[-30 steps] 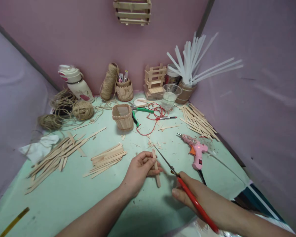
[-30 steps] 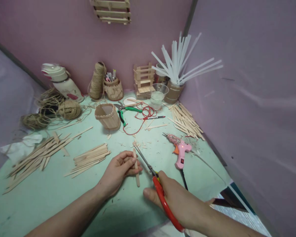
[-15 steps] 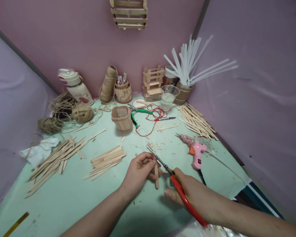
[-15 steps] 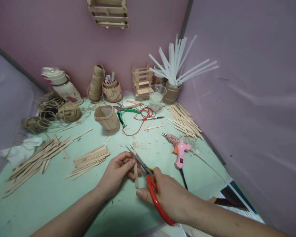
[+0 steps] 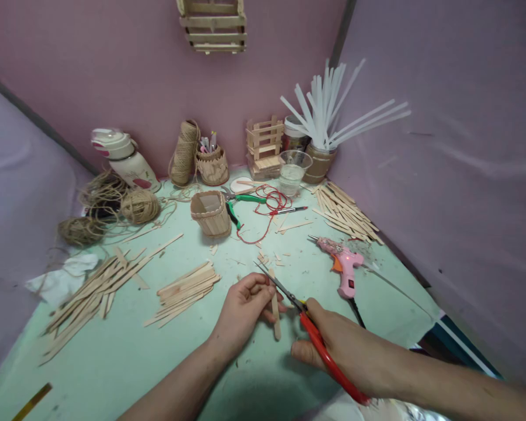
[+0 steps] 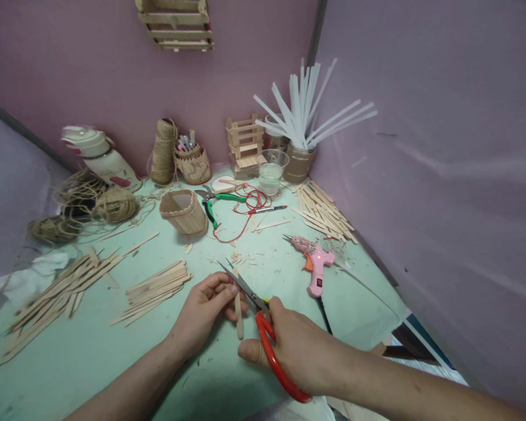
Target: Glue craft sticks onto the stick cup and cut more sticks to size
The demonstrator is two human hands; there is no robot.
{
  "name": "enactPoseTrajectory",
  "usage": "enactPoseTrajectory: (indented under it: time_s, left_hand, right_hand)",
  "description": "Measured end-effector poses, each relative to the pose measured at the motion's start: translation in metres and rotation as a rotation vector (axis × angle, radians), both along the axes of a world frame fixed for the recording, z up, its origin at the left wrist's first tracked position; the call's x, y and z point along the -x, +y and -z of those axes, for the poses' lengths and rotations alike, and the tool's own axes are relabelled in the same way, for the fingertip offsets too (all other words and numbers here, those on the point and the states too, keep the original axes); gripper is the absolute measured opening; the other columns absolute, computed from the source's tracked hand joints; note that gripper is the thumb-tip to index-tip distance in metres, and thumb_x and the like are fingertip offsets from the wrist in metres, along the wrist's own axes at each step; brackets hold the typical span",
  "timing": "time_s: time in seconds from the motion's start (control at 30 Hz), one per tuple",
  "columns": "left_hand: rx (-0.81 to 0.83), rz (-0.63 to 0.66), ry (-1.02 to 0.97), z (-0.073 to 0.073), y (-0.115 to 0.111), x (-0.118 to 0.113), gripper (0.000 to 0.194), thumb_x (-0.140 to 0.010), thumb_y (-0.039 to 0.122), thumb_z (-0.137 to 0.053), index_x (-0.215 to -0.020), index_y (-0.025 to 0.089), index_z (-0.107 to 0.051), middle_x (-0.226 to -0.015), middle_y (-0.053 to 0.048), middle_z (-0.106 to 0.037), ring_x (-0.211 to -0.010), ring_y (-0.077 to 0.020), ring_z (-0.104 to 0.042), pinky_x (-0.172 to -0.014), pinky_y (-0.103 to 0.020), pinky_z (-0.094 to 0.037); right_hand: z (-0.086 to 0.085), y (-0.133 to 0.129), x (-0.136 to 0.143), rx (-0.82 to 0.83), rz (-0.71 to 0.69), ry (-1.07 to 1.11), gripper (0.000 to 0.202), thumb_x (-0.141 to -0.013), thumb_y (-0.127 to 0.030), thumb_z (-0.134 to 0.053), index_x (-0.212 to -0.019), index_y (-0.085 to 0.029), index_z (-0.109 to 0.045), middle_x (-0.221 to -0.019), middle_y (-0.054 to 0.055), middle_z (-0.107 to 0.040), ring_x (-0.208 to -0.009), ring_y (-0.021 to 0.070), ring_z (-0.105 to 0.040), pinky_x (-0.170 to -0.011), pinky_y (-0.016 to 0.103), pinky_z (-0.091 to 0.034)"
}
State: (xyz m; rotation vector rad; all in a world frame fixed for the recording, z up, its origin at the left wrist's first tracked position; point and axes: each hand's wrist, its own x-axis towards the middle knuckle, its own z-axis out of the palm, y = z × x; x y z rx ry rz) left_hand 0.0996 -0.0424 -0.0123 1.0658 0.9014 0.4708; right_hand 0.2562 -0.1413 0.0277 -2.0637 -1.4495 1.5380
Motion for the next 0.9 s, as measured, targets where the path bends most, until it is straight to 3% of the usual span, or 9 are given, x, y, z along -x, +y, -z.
enactPoseTrajectory:
  time_s: [0.3,0.53,0.9]
  left_hand:
    - [0.031,0.006,-0.014,0.0,-0.001,0.0,0.027,-0.075,0.038,-0.067,-0.082,0.013,-0.059,-0.068,-0.004,-0.067,-0.049,-0.0097,-0.059,-0.049,-0.02,-0.049]
    - [0.125,-0.009,-0.059,0.005,0.002,0.001,0.028,-0.073,0.037,-0.071,-0.081,0.012,-0.061,-0.066,-0.005,-0.068,-0.059,-0.0139,-0.066,-0.054,-0.02,-0.051]
    - [0.255,0.005,-0.049,0.005,0.004,-0.002,0.033,-0.067,0.038,-0.077,-0.081,0.012,-0.061,-0.067,-0.004,-0.067,-0.063,-0.0142,-0.068,-0.056,-0.018,-0.052]
  right_hand:
    - [0.005,-0.002,0.002,0.003,-0.032,-0.023,0.043,-0.082,-0.063,-0.05,-0.085,-0.021,-0.042,-0.075,0.002,-0.056,-0.063,0.0154,-0.047,-0.053,0.026,-0.031]
    - [0.017,0.001,0.003,-0.021,0.063,0.025,0.039,-0.088,-0.058,-0.044,-0.079,-0.021,-0.046,-0.072,0.001,-0.057,-0.062,0.0153,-0.049,-0.054,0.026,-0.033]
    - [0.034,0.002,-0.002,-0.005,0.093,0.022,0.043,-0.082,-0.061,-0.051,-0.072,-0.019,-0.047,-0.072,0.005,-0.061,-0.065,0.018,-0.053,-0.057,0.028,-0.036]
